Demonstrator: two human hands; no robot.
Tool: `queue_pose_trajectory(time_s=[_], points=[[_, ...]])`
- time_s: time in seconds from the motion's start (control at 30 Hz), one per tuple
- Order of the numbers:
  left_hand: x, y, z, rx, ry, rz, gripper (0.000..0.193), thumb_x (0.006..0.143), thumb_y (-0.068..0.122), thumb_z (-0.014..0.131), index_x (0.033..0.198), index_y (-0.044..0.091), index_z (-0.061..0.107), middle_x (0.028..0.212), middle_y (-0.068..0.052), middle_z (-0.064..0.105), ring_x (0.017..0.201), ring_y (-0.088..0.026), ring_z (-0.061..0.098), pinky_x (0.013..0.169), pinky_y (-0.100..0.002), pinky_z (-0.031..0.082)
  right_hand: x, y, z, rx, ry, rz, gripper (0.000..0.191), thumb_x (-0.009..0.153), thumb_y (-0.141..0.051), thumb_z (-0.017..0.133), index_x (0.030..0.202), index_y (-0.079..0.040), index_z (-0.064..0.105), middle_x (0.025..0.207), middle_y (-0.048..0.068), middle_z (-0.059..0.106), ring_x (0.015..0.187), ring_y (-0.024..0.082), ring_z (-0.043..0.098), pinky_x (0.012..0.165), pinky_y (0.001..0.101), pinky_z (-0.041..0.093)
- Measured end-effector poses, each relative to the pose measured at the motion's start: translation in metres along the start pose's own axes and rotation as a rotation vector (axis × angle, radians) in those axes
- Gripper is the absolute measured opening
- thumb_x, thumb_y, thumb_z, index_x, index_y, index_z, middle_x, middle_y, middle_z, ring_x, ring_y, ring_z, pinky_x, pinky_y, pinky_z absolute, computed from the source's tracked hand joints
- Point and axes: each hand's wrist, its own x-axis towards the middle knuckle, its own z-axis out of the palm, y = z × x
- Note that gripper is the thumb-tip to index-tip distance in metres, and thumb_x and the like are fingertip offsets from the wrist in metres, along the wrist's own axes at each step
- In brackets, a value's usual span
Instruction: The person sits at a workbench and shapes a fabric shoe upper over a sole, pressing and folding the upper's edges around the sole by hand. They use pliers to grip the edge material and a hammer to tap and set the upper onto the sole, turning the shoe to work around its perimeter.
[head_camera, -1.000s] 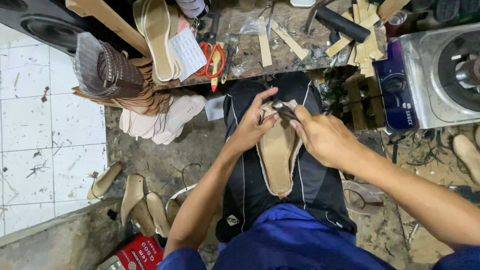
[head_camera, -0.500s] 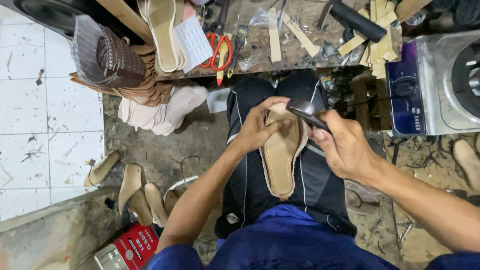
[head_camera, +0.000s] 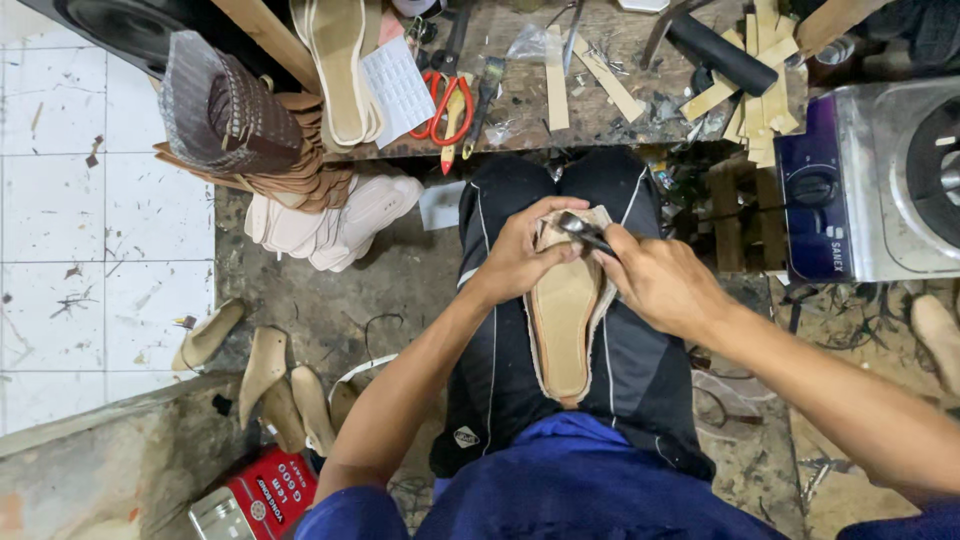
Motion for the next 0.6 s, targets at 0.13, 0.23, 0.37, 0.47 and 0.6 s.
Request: queue_pose_trajectory(time_s=[0.13,0.23,0.37,0.47,0.6], points=[[0.001,-0.005,-0.002,-0.009,0.019,0.004,0.061,0.086,-0.011,0.069,0.143,0.004,0.055,0.125,-0.003,0.065,0.117,-0.01,0.061,0.104,-0.027,0.051,-0.002,0.008,-0.001,0.103,0.126,-0.037,0.014,0.097,-0.01,0.063,0.097,0.001,0.054,0.069,0.022,0.058,0.064,0.042,0.062,0.057,0.0482,0.048],[0.002,-0.005,-0.002,-0.116,-0.006,-0.031,0.06,0.084,-0.011,0.069,0.141,0.003,0.056,0.132,-0.004,0.064,0.122,-0.011,0.06,0.107,-0.027,0.049,-0.004,0.012,0.003,0.241,0.366,-0.22,0.024,0.097,-0.006,0.055,0.119,0.004,0.059,0.079,0.022,0.064,0.065,0.039,0.064,0.06,0.046,0.052],[0.003,0.0,-0.001,-0.051,0.005,-0.028,0.055,0.089,-0.008,0.074,0.14,0.003,0.056,0.126,-0.004,0.066,0.117,-0.011,0.061,0.103,-0.028,0.051,-0.006,0.013,0.005,0.007,0.005,0.039,0.018,0.101,-0.015,0.065,0.108,0.001,0.059,0.066,0.021,0.061,0.062,0.042,0.062,0.056,0.049,0.047],[0.0,0.004,0.0,-0.11,0.007,-0.079,0.053,0.091,-0.005,0.074,0.141,0.003,0.056,0.124,-0.004,0.067,0.116,-0.01,0.062,0.102,-0.028,0.052,-0.006,0.012,0.004,0.22,0.248,-0.128,0.015,0.096,-0.006,0.062,0.108,0.002,0.059,0.072,0.021,0.06,0.06,0.038,0.062,0.056,0.045,0.048],[0.003,0.005,-0.005,0.014,0.004,-0.018,0.054,0.09,-0.006,0.073,0.14,0.003,0.057,0.127,-0.004,0.067,0.118,-0.01,0.061,0.104,-0.027,0.051,-0.001,0.012,0.002,-0.044,0.039,-0.03,0.016,0.097,-0.014,0.063,0.105,0.0,0.06,0.071,0.023,0.064,0.065,0.044,0.063,0.059,0.0503,0.049]])
